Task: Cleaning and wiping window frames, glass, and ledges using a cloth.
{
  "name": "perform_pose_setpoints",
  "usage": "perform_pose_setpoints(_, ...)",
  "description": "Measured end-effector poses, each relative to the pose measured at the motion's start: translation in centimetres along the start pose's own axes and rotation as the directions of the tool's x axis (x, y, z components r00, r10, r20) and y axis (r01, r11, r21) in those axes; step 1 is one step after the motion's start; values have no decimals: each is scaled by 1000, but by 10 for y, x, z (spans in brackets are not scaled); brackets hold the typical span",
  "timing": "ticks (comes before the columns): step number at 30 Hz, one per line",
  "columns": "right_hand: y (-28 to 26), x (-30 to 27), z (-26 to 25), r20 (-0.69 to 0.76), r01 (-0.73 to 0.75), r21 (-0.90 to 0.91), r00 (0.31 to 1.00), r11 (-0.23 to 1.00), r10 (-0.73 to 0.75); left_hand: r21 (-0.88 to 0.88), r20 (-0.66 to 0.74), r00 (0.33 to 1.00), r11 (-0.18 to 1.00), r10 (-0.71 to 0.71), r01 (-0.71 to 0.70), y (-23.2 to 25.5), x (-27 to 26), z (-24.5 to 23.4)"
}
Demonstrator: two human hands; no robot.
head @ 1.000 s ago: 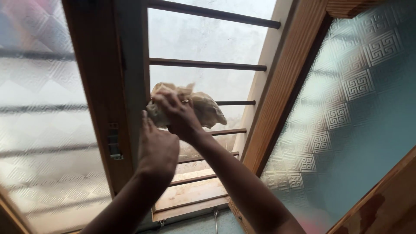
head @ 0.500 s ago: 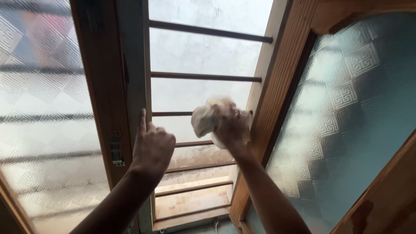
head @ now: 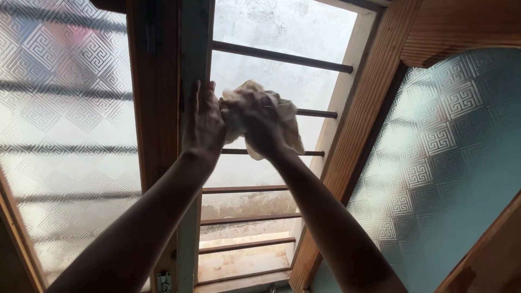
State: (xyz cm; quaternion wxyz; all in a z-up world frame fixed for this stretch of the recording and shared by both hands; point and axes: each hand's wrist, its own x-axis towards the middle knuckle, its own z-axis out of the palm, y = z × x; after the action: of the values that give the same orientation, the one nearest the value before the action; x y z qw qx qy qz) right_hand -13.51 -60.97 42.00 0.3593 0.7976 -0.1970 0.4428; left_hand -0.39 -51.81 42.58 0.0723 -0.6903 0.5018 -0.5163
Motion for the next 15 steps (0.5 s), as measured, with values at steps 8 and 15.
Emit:
perform_pose_setpoints(8, 93, -58, -18, 234, -137, -285, 950, 949, 207, 172, 14, 1000, 985, 10, -12, 3, -6, 1)
perform_pose_setpoints(15, 126, -47, -67, 296, -326, -440, 827, 837, 478, 76, 33, 999, 997, -8, 6, 4, -1, 5)
